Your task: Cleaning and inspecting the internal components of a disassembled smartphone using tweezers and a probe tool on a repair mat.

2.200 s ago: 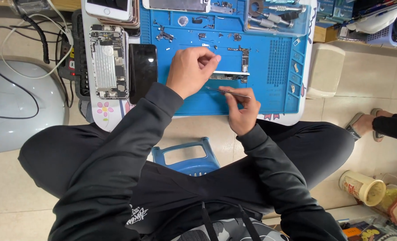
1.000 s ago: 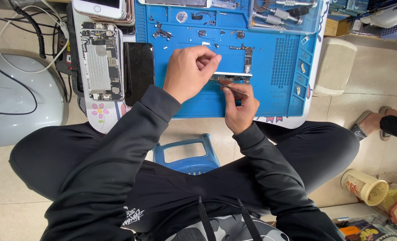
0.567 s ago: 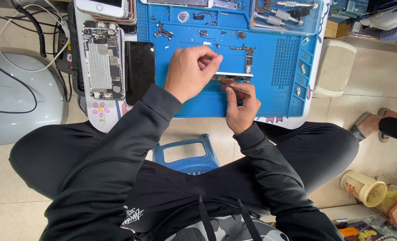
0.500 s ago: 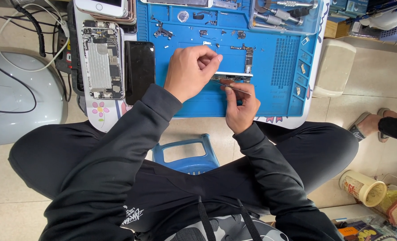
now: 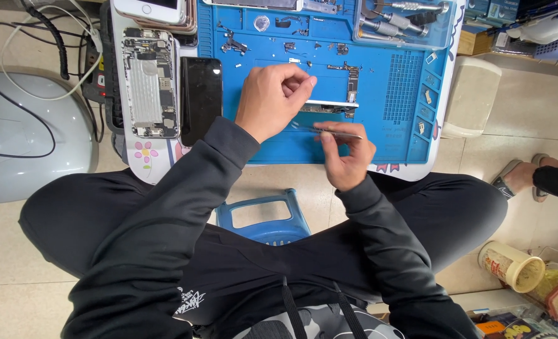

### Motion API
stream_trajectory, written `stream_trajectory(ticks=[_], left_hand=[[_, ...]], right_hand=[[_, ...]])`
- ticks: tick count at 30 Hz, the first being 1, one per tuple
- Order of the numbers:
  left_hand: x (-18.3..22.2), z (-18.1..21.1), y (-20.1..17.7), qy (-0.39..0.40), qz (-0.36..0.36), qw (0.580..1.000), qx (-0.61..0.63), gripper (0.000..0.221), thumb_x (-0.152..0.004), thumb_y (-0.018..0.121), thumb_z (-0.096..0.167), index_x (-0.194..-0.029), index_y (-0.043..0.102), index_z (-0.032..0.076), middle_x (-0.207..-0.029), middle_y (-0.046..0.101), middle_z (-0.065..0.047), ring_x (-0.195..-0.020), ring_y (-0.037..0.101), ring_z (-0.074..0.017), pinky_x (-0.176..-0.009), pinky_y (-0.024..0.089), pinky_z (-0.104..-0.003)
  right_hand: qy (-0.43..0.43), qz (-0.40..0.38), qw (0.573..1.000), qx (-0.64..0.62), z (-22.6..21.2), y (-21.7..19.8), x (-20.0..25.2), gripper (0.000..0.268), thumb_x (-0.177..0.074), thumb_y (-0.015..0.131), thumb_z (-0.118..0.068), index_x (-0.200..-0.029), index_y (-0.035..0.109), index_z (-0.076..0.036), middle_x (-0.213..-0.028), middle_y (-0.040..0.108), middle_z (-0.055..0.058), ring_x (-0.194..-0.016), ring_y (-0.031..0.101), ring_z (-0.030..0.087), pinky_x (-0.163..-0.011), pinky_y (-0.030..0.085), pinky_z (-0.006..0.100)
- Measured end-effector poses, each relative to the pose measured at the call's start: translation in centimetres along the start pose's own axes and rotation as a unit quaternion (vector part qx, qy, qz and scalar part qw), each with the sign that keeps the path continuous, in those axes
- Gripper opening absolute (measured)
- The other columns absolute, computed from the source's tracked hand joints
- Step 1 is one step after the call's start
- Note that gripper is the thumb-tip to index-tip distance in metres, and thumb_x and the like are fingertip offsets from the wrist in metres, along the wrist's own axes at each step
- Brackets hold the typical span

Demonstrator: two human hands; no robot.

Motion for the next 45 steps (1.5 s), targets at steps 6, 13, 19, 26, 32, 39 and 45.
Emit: stream_trajectory(ticks=[6, 13, 19, 26, 32, 39, 45], left_hand=[[0.2, -0.4, 0.2, -0.002, 0.0, 1.0, -0.001, 0.017, -0.098, 0.07, 0.017, -0.088, 0.079, 0.007, -0.063, 0.069, -0.001, -0.056, 0.066, -0.0138, -0.055, 0.055, -0.028], [0.4, -0.1, 0.4, 0.013, -0.007, 0.998, -0.063, 0.019, -0.101, 0.071, 0.024, -0.087, 0.078, 0.013, -0.069, 0.073, 0.001, -0.059, 0.064, -0.0142, -0.057, 0.057, -0.032], [0.5, -0.1, 0.4, 0.006, -0.009, 0.998, -0.068, 0.02, -0.101, 0.071, 0.026, -0.086, 0.078, 0.013, -0.069, 0.074, 0.0, -0.058, 0.063, -0.0139, -0.055, 0.056, -0.031], [0.7, 0.0, 0.2, 0.0, -0.028, 0.998, -0.058, 0.018, -0.102, 0.07, 0.026, -0.091, 0.077, 0.013, -0.072, 0.072, 0.0, -0.061, 0.064, -0.0163, -0.057, 0.057, -0.034], [0.5, 0.1, 0.2, -0.041, -0.037, 0.996, -0.066, 0.019, -0.101, 0.07, 0.027, -0.091, 0.08, 0.013, -0.068, 0.071, 0.001, -0.058, 0.059, -0.0139, -0.057, 0.054, -0.031], [0.7, 0.5, 0.1, -0.057, -0.043, 0.994, -0.079, 0.021, -0.101, 0.07, 0.029, -0.095, 0.081, 0.012, -0.069, 0.072, 0.001, -0.059, 0.059, -0.013, -0.055, 0.052, -0.03], [0.4, 0.8, 0.0, -0.077, -0.049, 0.993, -0.07, 0.02, -0.101, 0.07, 0.027, -0.094, 0.081, 0.013, -0.068, 0.07, 0.002, -0.059, 0.057, -0.0123, -0.056, 0.052, -0.029]], right_hand=[[-0.025, 0.037, 0.998, 0.032, 0.8, -9.0, -1.3, 0.022, -0.106, 0.074, -0.017, -0.107, 0.062, 0.0, -0.092, 0.075, 0.019, -0.056, 0.065, 0.018, -0.053, 0.051, 0.028], [-0.042, -0.191, 0.858, 0.476, -1.0, -15.5, -5.0, 0.003, -0.109, 0.079, -0.013, -0.111, 0.079, -0.016, -0.101, 0.075, -0.002, -0.09, 0.066, 0.02, -0.065, 0.045, 0.036], [-0.061, -0.291, 0.799, 0.523, 0.9, -12.9, -6.4, 0.005, -0.103, 0.079, -0.025, -0.107, 0.078, -0.024, -0.103, 0.072, -0.006, -0.102, 0.065, 0.02, -0.058, 0.051, 0.035], [0.106, -0.425, 0.778, 0.45, 3.6, -11.9, -6.9, 0.013, -0.093, 0.079, -0.037, -0.103, 0.083, -0.03, -0.099, 0.076, -0.011, -0.103, 0.066, 0.019, -0.069, 0.054, 0.041], [-0.016, -0.299, 0.864, 0.405, 4.5, -14.2, -12.3, 0.013, -0.107, 0.074, -0.024, -0.101, 0.084, -0.019, -0.097, 0.079, 0.001, -0.084, 0.068, 0.018, -0.073, 0.054, 0.039], [-0.138, -0.16, 0.877, 0.431, 11.2, -15.3, -17.2, 0.009, -0.114, 0.088, -0.025, -0.115, 0.089, -0.016, -0.102, 0.07, 0.003, -0.097, 0.054, 0.026, -0.069, 0.046, 0.041], [-0.134, -0.179, 0.865, 0.449, 14.5, -14.5, -18.5, 0.016, -0.11, 0.093, -0.03, -0.115, 0.09, -0.014, -0.108, 0.058, 0.005, -0.103, 0.05, 0.034, -0.076, 0.047, 0.052]])
Point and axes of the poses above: each hand's wrist, its own x-axis away from the middle knuckle, its own y-axis out of the palm, z = x × y, the point moved 3 cm from there along -x, towards the middle knuckle
